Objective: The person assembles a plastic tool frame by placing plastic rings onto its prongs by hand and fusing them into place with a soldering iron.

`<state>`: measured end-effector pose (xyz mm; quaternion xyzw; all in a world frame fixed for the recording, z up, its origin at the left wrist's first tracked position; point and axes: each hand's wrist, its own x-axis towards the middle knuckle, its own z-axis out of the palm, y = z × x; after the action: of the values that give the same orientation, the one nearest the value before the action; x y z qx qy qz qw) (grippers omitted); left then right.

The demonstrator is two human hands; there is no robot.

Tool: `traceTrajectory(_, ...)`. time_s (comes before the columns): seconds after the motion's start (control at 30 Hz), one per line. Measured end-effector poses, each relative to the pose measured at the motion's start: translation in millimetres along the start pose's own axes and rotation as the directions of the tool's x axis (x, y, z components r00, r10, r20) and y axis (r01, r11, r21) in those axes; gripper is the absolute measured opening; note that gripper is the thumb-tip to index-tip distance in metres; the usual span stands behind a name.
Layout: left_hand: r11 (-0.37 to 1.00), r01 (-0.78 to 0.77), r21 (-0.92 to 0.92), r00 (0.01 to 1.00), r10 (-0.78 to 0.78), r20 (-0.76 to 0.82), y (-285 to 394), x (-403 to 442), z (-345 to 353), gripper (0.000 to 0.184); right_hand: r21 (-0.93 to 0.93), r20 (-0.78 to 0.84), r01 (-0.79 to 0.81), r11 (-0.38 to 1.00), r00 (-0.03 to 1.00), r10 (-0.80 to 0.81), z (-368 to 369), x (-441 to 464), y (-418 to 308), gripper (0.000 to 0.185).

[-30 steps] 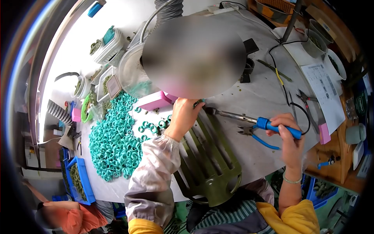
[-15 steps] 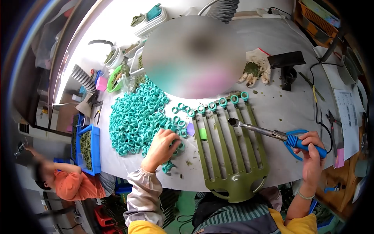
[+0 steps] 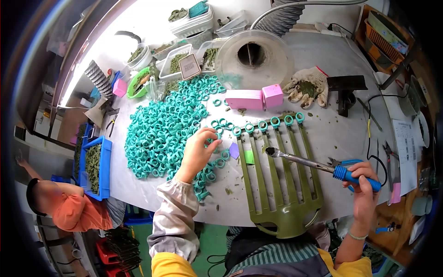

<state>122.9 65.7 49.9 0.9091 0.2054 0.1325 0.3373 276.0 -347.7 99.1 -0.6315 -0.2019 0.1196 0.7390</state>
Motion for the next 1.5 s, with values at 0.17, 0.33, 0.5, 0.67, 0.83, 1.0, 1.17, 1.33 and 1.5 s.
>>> traceTrajectory(0.17, 0.855, 0.192, -0.481, 0.98, -0.147, 0.13, 15, -19, 1, 0.028, 0.009, 0.049, -0.021, 1.0, 0.999, 0.02, 23, 6, 7, 0.019)
traceTrajectory(0.33, 0.788, 0.302, -0.537, 0.936, -0.137, 0.324, 29, -24, 1, 0.031, 0.017, 0.105, -0.039, 0.999, 0.994, 0.037, 40, 12, 16, 0.018)
traceTrajectory(0.5, 0.905, 0.2, -0.376, 0.973, -0.137, 0.187, 17, -26, 15, 0.029, 0.053, 0.134, -0.036, 0.998, 0.991, 0.028, 50, 17, 21, 0.017)
traceTrajectory(0.67, 0.882, 0.053, -0.468, 0.997, -0.02, 0.076, 19, -21, 32, 0.027, 0.027, 0.153, -0.027, 0.999, 0.988, 0.023, 58, 20, 25, 0.017)
traceTrajectory(0.83, 0.963, -0.268, 0.029, 0.958, 0.27, -0.1, 17, -14, 36, 0.029, 0.055, 0.174, -0.025, 0.998, 0.985, 0.015, 61, 22, 35, 0.017)
traceTrajectory(1.0, 0.946, -0.323, 0.036, 0.944, 0.325, -0.058, 15, -8, 41, 0.027, 0.103, 0.183, -0.02, 0.995, 0.983, 0.001, 70, 26, 48, 0.017)
traceTrajectory(1.17, 0.941, -0.333, 0.053, 0.942, 0.334, -0.02, 17, -4, 37, 0.026, 0.06, 0.194, 0.013, 0.998, 0.981, -0.025, 68, 27, 39, 0.016)
traceTrajectory(1.33, 0.966, -0.251, -0.057, 0.968, 0.249, -0.043, 21, -4, 29, 0.024, 0.039, 0.201, 0.007, 0.999, 0.98, -0.015, 51, 24, 19, 0.016)
traceTrajectory(1.5, 0.997, 0.027, -0.079, 0.995, -0.034, -0.095, -12, 8, 20, 0.019, 0.079, 0.194, -0.03, 0.996, 0.981, 0.015, 45, 19, 15, 0.016)
